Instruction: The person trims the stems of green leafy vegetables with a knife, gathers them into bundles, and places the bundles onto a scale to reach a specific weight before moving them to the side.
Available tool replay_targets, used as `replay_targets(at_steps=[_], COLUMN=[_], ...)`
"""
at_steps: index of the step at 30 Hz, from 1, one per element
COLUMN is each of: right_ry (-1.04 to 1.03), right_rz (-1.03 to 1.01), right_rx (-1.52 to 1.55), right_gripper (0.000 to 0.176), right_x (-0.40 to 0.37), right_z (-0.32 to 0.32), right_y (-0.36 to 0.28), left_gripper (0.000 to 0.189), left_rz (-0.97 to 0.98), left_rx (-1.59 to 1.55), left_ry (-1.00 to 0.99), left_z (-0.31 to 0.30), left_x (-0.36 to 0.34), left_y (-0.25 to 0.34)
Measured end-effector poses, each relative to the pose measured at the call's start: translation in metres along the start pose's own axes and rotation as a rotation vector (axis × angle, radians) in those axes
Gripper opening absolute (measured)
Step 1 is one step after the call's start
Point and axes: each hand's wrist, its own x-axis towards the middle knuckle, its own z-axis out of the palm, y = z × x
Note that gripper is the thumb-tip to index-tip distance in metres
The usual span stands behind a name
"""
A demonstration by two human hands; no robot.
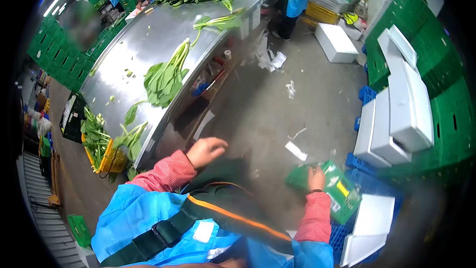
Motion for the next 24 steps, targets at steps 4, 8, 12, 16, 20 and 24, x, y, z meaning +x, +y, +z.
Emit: replay_targets(at_steps=[4, 8, 12, 16, 20, 24], right_ry=[-0.100, -0.423, -0.634, -0.652, -0.663, -0.593], right_rz=[-0.154, -0.009, 0.202, 0.330, 0.356, 0.227], right_rx=[-0.139, -0.246, -0.219, -0.204, -0.223, -0.237], right_gripper=[0.028, 0.033, 0.037, 0.037, 0.038, 0.038], right_x=[0.090, 0.122, 0.175, 0.269, 0.393, 0.562], right_z=[0.031, 0.071, 0.078, 0.091, 0.108, 0.113], right_y=[-0.053, -0.042, -0.051, -0.047, -0.035, -0.040], left_gripper=[0.020, 0.022, 0.032, 0.046, 0.058, 0.064], left_rz=[-0.065, -0.060, -0.055, -0.147, -0.246, -0.386], left_rx=[-0.024, 0.100, 0.249, 0.341, 0.421, 0.478], left_ry=[0.245, 0.461, 0.565, 0.594, 0.615, 0.522], left_z=[-0.049, -0.105, -0.150, -0.175, -0.172, -0.169], left_x=[0.151, 0.314, 0.466, 0.597, 0.674, 0.708], left_y=[-0.080, -0.147, -0.206, -0.272, -0.335, -0.385])
